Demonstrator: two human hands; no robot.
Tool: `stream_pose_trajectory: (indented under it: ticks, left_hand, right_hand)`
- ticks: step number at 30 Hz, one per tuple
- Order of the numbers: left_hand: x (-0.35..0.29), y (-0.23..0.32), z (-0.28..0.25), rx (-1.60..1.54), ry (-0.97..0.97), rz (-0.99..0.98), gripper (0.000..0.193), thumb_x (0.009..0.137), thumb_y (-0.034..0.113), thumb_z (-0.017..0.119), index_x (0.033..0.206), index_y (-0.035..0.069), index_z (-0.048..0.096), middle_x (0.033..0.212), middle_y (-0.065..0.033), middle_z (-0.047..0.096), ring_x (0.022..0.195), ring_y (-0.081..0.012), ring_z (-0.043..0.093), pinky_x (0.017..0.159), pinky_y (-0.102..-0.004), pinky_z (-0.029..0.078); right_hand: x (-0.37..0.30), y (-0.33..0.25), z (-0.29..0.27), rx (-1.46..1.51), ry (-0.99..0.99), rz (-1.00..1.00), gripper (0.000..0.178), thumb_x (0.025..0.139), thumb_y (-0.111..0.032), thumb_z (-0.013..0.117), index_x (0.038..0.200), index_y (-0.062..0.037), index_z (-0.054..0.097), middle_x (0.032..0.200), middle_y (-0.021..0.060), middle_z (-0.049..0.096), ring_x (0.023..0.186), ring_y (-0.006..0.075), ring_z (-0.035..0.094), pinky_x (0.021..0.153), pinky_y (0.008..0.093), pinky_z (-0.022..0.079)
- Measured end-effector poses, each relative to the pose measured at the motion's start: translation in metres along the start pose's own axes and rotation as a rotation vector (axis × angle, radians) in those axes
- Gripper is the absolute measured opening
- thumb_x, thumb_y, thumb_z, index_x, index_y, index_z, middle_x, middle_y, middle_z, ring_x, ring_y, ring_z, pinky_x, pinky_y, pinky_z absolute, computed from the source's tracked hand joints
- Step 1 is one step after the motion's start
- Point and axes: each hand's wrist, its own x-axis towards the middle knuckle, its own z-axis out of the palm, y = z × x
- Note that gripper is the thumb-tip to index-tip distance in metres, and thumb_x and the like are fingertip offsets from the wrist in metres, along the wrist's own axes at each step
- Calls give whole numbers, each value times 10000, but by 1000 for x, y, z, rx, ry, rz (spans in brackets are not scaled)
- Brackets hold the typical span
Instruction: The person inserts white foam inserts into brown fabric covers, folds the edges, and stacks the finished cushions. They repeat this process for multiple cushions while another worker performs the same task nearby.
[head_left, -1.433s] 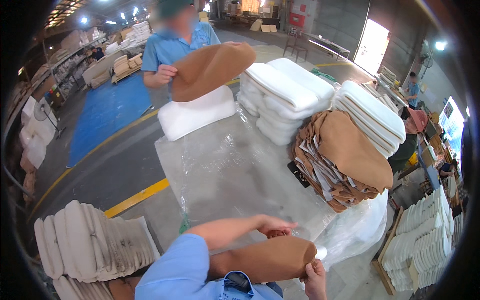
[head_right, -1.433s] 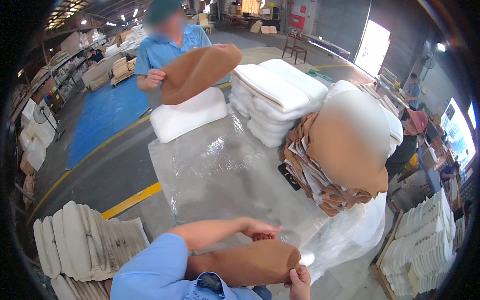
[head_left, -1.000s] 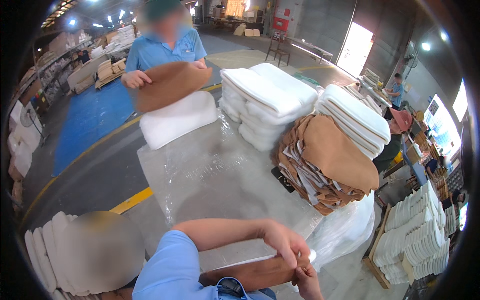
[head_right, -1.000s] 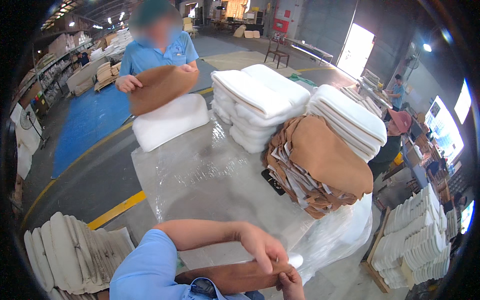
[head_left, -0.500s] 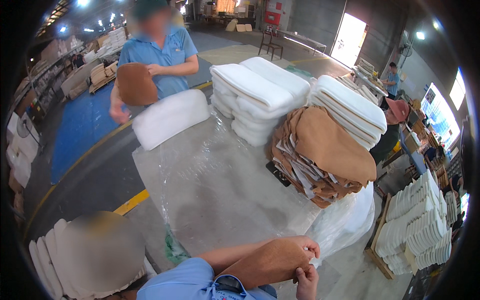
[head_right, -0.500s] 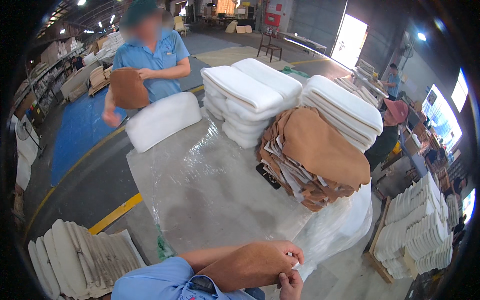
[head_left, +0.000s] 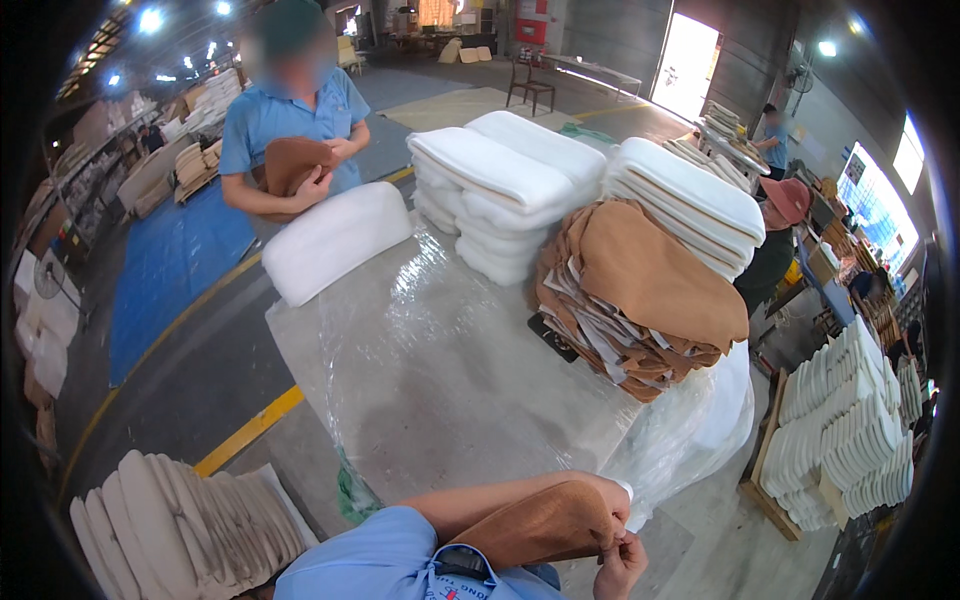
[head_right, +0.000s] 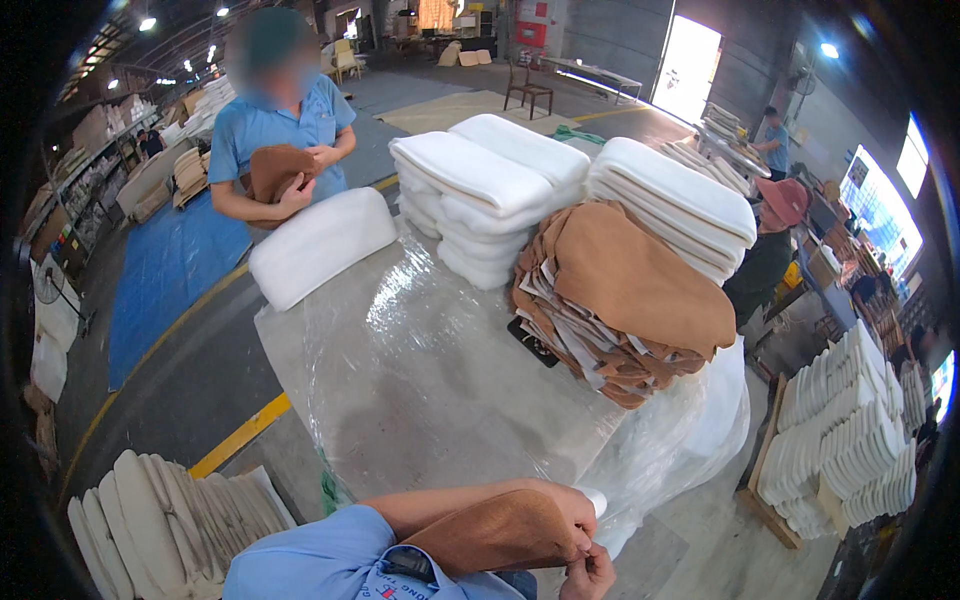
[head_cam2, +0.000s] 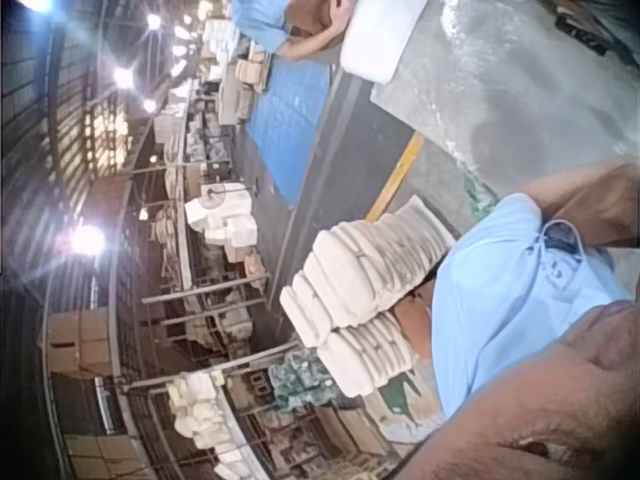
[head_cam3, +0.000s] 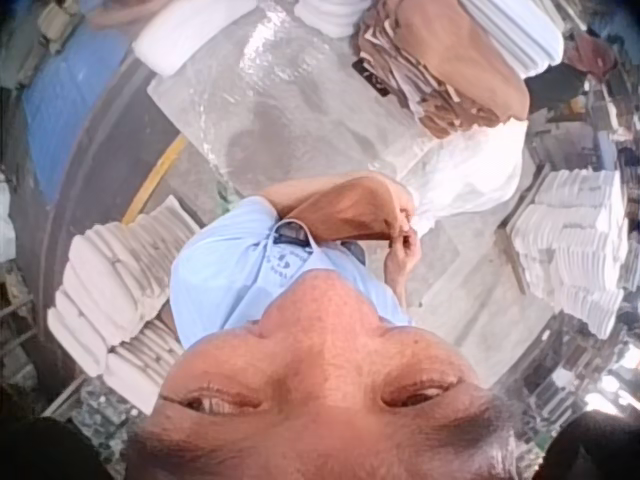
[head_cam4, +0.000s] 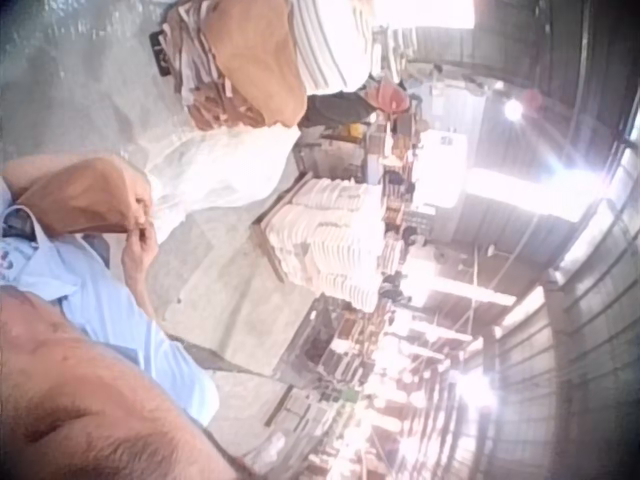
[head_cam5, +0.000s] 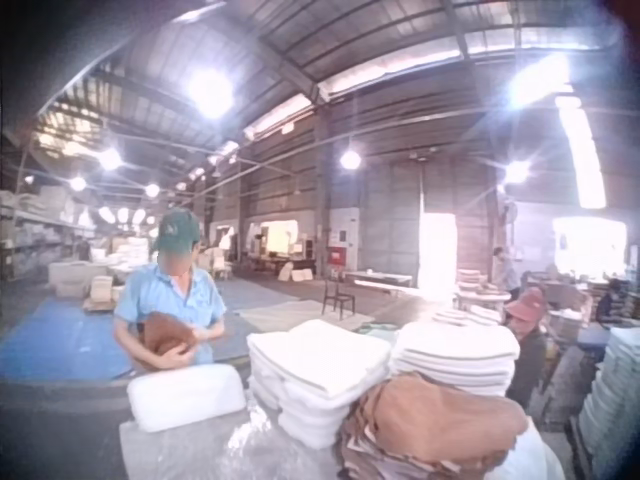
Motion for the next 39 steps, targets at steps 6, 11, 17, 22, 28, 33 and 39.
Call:
stream_pose_trajectory:
  ticks: [6, 11, 17, 22, 28, 33, 39]
  left_hand:
    - [-6, 1, -1, 89, 41, -63, 408, 918, 389, 710, 1016, -3, 762, 934, -173, 760, 899, -262, 712, 788, -412, 529]
    - [-22, 10, 3, 5, 121, -74, 402, 896, 392, 723, 1008, 6, 749, 905, -153, 748, 878, -246, 700, 765, -397, 522]
    - [-19, 4, 0, 1, -1, -14, 398, 883, 345, 754, 1147, 50, 721, 975, -84, 748, 914, -211, 691, 781, -372, 523]
    - [-9, -20, -1, -120, -20, 127, 403, 886, 343, 755, 1162, 51, 721, 973, -75, 740, 912, -195, 678, 790, -352, 518]
    - [-16, -2, 1, -220, 66, -104, 338, 848, 316, 781, 1069, 64, 743, 908, -64, 720, 864, -164, 653, 759, -339, 507]
    - [-23, 13, 8, -178, 266, -200, 231, 833, 278, 788, 915, 67, 737, 822, -63, 710, 788, -173, 642, 696, -368, 502]
    - [2, -4, 10, -113, 286, -39, 183, 917, 252, 698, 928, 69, 694, 821, -65, 687, 806, -152, 609, 713, -363, 485]
  right_hand:
    - [-5, -6, -3, 22, 14, 22, 108, 1016, -80, 704, 1099, -13, 725, 829, -9, 620, 697, 79, 512, 632, 243, 400]
    - [-4, -20, -4, 129, 31, 115, 59, 973, -70, 751, 991, -35, 707, 840, 0, 649, 710, 81, 537, 646, 238, 415]
    - [2, -17, -4, 224, 12, 184, 67, 954, -62, 758, 944, -51, 692, 834, 8, 656, 725, 91, 552, 672, 251, 433]
    - [7, 5, -10, 279, -27, 232, 87, 954, -61, 755, 962, -48, 669, 844, 27, 675, 695, 111, 577, 620, 261, 449]
    - [14, 24, -15, 451, 15, 305, 148, 904, -11, 773, 963, -19, 638, 854, 66, 708, 653, 137, 638, 543, 268, 495]
    - [14, 19, -8, 419, -22, 324, 66, 963, -69, 757, 943, -56, 695, 862, 20, 684, 746, 122, 597, 683, 260, 465]
    - [-5, 15, 5, 829, -167, 529, 308, 1011, -180, 716, 1306, -116, 652, 1208, 29, 736, 1101, 215, 700, 962, 407, 558]
